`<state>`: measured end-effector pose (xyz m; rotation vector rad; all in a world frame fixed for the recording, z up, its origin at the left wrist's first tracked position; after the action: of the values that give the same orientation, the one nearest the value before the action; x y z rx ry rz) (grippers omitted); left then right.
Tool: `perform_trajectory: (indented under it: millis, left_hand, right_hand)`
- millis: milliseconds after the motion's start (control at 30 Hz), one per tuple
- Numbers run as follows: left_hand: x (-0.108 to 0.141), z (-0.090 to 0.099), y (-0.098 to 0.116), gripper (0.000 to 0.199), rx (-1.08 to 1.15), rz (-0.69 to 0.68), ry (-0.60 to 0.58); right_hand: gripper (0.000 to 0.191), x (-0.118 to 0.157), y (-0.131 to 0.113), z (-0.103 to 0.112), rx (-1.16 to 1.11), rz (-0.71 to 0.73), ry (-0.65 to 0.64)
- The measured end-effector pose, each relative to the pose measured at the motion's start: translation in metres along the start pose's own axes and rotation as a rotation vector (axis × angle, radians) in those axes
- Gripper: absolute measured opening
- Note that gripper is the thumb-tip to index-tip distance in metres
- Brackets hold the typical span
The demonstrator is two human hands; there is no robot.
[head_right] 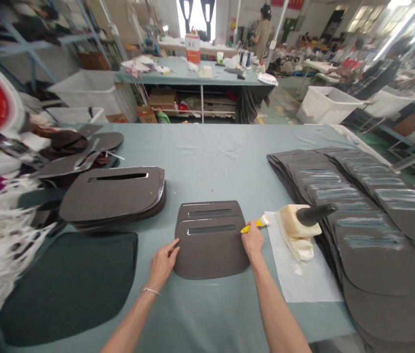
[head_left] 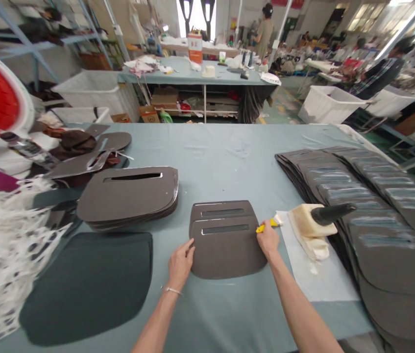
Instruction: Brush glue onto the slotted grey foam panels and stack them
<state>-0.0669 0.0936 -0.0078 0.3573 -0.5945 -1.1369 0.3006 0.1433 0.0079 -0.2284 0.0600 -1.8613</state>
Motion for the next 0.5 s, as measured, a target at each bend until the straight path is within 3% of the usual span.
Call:
perform_trajectory:
  millis: [500]
  left_hand:
    - [0.0004,0.0004,-0.0047,0.034,0.005,0.048,0.017]
  right_hand:
    - [0.019,0.0069,-0.0098,0.0089,0.022,0.054,-0.036]
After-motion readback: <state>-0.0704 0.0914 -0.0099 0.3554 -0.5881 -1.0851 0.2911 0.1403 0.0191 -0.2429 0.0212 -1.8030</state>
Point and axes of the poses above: each hand's wrist, its own x-axis away from the middle knuckle, its own z-axis out of the back of the hand, y = z × x, the point moved 8 cm from there along -x, towards the middle knuckle, and after that the axes turned 13 degrees about z, right-handed, at the moved point
